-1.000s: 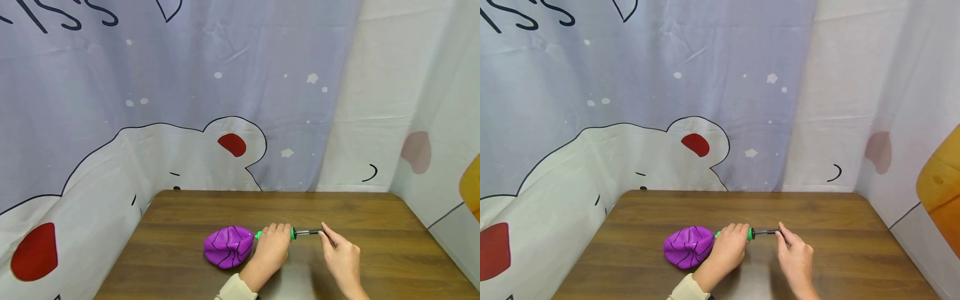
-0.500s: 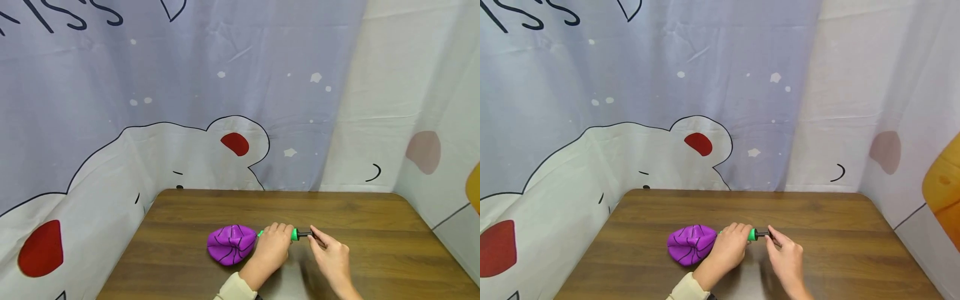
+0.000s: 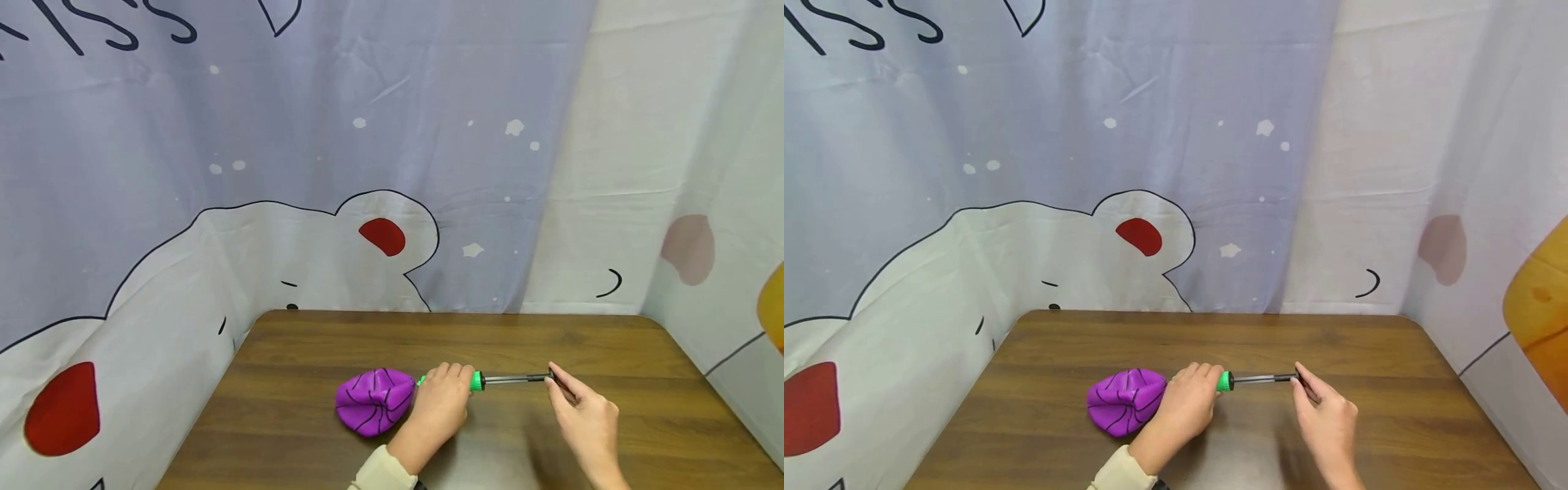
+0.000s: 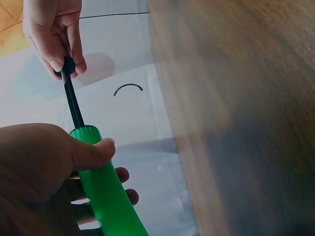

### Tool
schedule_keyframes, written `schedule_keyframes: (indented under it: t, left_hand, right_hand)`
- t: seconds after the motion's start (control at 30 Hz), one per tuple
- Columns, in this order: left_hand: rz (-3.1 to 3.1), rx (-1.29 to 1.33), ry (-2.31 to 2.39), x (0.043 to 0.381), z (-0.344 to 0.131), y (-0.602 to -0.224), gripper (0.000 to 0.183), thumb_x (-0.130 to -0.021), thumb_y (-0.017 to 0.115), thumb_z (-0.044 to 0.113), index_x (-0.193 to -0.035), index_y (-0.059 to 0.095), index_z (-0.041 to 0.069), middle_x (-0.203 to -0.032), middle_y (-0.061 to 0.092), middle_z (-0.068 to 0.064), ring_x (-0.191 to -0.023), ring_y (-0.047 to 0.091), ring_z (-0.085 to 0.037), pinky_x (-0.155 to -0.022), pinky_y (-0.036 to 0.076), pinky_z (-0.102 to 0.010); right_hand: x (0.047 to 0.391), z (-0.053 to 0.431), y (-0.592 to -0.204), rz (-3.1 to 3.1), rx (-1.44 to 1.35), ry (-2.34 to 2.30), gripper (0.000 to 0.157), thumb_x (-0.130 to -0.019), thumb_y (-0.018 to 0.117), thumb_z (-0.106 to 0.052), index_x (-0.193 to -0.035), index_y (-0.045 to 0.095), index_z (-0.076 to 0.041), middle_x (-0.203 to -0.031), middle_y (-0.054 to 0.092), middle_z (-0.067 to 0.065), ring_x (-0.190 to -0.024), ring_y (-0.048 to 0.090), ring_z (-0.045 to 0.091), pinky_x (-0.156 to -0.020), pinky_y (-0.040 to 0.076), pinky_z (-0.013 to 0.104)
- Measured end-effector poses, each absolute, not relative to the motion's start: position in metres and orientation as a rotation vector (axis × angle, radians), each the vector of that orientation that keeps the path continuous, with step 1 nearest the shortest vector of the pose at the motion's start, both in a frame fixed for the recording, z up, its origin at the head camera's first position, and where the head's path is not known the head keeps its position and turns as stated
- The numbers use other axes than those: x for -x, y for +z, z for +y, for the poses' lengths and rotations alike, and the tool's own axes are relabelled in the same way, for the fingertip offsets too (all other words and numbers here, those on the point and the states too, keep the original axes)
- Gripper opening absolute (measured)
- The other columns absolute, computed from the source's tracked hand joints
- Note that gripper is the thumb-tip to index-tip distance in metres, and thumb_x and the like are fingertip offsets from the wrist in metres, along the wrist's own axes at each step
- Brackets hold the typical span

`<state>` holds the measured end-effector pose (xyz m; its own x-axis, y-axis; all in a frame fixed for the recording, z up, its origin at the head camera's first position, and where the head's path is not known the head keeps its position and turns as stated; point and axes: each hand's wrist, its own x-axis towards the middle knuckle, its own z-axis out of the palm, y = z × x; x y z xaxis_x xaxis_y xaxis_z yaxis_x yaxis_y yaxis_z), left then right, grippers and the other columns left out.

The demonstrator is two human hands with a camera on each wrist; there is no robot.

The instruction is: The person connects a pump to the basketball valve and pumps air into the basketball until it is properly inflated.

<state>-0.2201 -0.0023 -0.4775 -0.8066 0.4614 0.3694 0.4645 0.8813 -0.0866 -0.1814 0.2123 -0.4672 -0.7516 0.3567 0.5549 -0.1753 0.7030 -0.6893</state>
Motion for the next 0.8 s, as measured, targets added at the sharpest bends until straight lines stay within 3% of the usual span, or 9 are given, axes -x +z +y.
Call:
schedule_keyframes:
  t: [0.2, 0.43, 0.63, 0.8]
  left_hand:
    - [-2.673, 0.675, -0.005, 0.221, -0.001, -0.477, 0.035, -0.087, 0.077, 0.032, -0.115, 0.061, 0.017, -0.100, 0.067, 0.005, -0.091, 0.060, -0.013, -0.082, 0.054, -0.026]
    - [-2.639, 0.657, 0.057, 0.221, 0.002, -0.479, 0.037, -0.086, 0.077, 0.035, -0.115, 0.063, 0.016, -0.105, 0.069, 0.005, -0.093, 0.061, -0.015, -0.080, 0.054, -0.028]
    - [-2.622, 0.644, 0.089, 0.219, 0.005, -0.478, 0.037, -0.080, 0.081, 0.030, -0.111, 0.065, 0.017, -0.101, 0.068, 0.006, -0.091, 0.060, -0.016, -0.077, 0.052, -0.030]
    - [-2.635, 0.662, 0.081, 0.217, 0.004, -0.478, 0.034, -0.084, 0.079, 0.028, -0.113, 0.065, 0.017, -0.103, 0.068, 0.006, -0.093, 0.061, -0.015, -0.081, 0.053, -0.031]
  right_hand:
    - [0.182, 0.213, -0.466, -2.168, 0.148, 1.024, 0.028, -0.085, 0.080, -0.011, -0.113, 0.079, -0.012, -0.095, 0.076, 0.010, -0.075, 0.050, -0.029, -0.055, 0.043, 0.002]
    - [0.183, 0.192, -0.475, -2.137, 0.156, 0.962, 0.027, -0.084, 0.079, -0.009, -0.110, 0.080, -0.014, -0.086, 0.077, 0.005, -0.077, 0.048, -0.028, -0.060, 0.043, 0.002]
    - [0.185, 0.163, -0.485, -2.145, 0.058, 0.989, 0.027, -0.082, 0.081, -0.005, -0.109, 0.079, -0.009, -0.086, 0.077, 0.005, -0.078, 0.060, -0.013, -0.058, 0.048, 0.004]
    - [0.187, 0.150, -0.489, -2.173, -0.032, 1.117, 0.028, -0.081, 0.081, -0.001, -0.108, 0.078, -0.003, -0.091, 0.077, 0.010, -0.077, 0.065, -0.007, -0.058, 0.049, 0.003]
